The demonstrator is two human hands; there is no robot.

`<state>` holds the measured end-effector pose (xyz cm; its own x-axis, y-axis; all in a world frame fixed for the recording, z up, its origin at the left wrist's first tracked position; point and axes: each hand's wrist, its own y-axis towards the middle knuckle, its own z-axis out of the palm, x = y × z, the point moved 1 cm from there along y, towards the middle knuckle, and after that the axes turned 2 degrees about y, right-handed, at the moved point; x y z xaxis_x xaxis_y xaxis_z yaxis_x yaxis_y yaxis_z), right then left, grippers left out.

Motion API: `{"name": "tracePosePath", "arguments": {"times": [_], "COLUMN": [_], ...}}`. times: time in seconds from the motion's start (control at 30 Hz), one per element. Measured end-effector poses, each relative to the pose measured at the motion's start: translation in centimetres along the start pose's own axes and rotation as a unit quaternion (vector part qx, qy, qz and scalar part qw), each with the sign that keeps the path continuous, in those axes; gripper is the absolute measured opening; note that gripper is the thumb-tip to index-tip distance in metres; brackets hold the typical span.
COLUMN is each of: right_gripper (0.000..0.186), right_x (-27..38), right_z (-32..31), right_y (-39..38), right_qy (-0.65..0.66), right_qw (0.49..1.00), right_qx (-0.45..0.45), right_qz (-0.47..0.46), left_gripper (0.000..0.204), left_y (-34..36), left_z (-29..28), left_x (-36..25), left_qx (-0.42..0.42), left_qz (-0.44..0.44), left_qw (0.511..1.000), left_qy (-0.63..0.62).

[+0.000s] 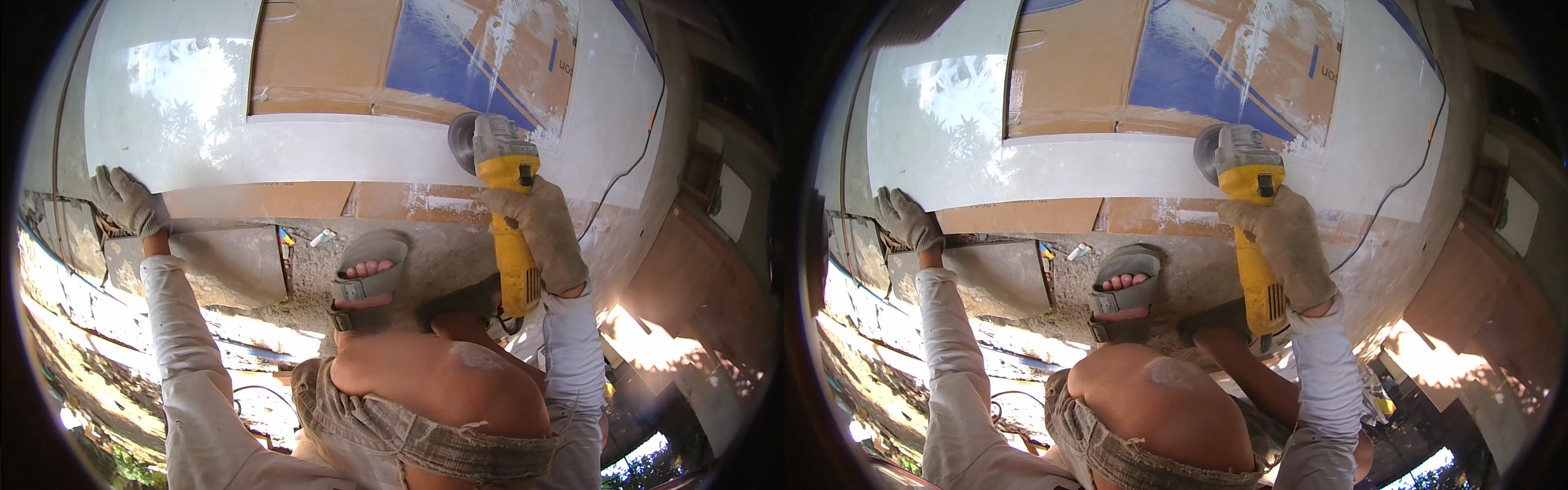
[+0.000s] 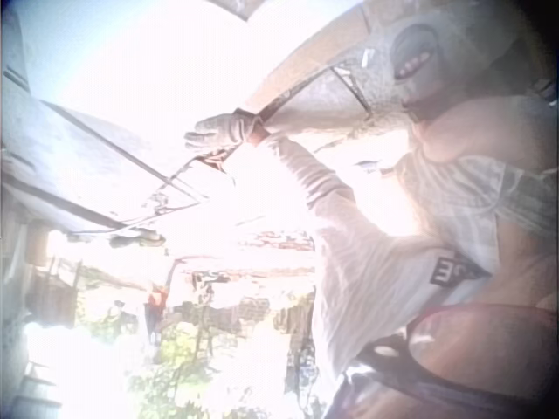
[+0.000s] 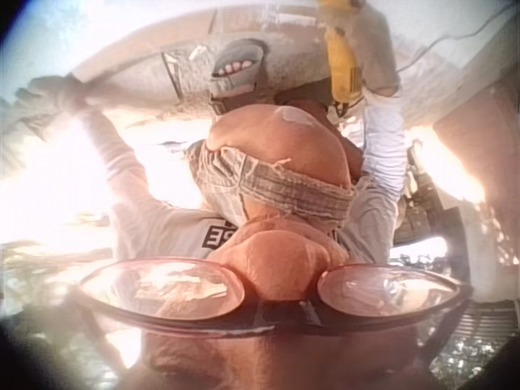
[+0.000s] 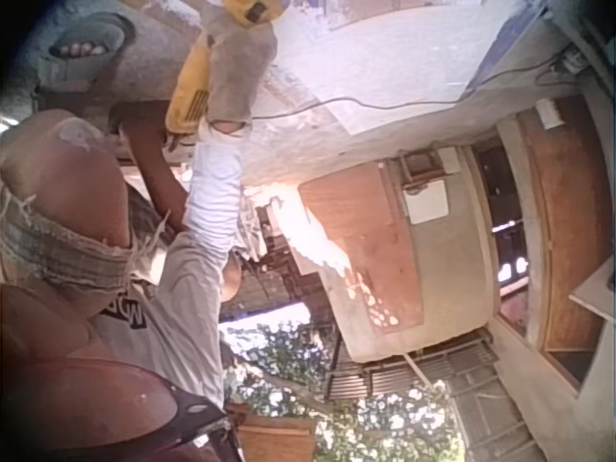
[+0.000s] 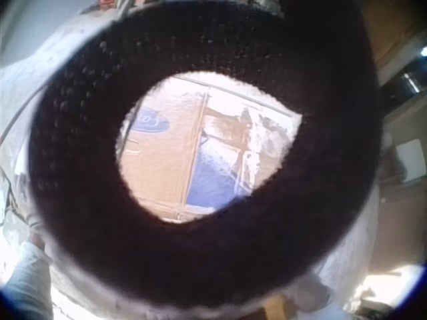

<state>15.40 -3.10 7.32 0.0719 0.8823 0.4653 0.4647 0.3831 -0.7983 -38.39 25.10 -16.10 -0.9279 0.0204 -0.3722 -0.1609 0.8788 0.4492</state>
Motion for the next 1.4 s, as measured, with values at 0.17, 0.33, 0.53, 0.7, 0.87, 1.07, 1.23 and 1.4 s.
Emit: {"name": "tracePosePath", "arguments": {"times": [0.17,0.33,0.53,0.7,0.87,1.07,1.23,1.4], "right_gripper": [0.028,0.027,0.032,0.037,0.039,0.034,0.031,0.030], "right_x": [-0.1,-0.1,0.5,1.4,1.3,1.0,0.8,0.4], "right_z": [-0.5,0.0,1.7,2.4,2.3,1.9,1.3,0.8], "right_y": [0.1,-0.3,-0.8,-0.5,-0.2,-0.1,-0.2,0.2], "right_qy": [0.011,0.007,0.023,0.009,-0.022,-0.008,0.000,-0.013], "right_qw": [1.000,1.000,1.000,1.000,1.000,1.000,1.000,1.000], "right_qx": [-0.011,-0.027,0.006,0.019,0.010,0.007,0.006,-0.004], "right_qz": [0.010,0.006,-0.016,0.002,0.000,-0.007,0.000,0.007], "left_gripper": [0.056,0.055,0.058,0.059,0.058,0.058,0.060,0.060], "left_y": [0.1,0.5,0.3,0.1,0.1,0.0,0.1,0.0], "left_z": [0.4,0.5,0.3,-0.2,0.0,0.0,-0.1,0.1], "left_x": [0.6,1.6,0.7,-0.1,0.0,0.0,0.0,0.4], "left_qx": [-0.006,-0.004,-0.007,0.003,-0.008,-0.006,-0.002,-0.002], "left_qz": [0.010,0.048,0.010,-0.006,0.008,0.004,0.018,0.008], "left_qw": [1.000,0.998,1.000,1.000,1.000,1.000,1.000,1.000], "left_qy": [-0.011,0.051,0.013,0.003,0.004,-0.005,0.010,0.009]}}
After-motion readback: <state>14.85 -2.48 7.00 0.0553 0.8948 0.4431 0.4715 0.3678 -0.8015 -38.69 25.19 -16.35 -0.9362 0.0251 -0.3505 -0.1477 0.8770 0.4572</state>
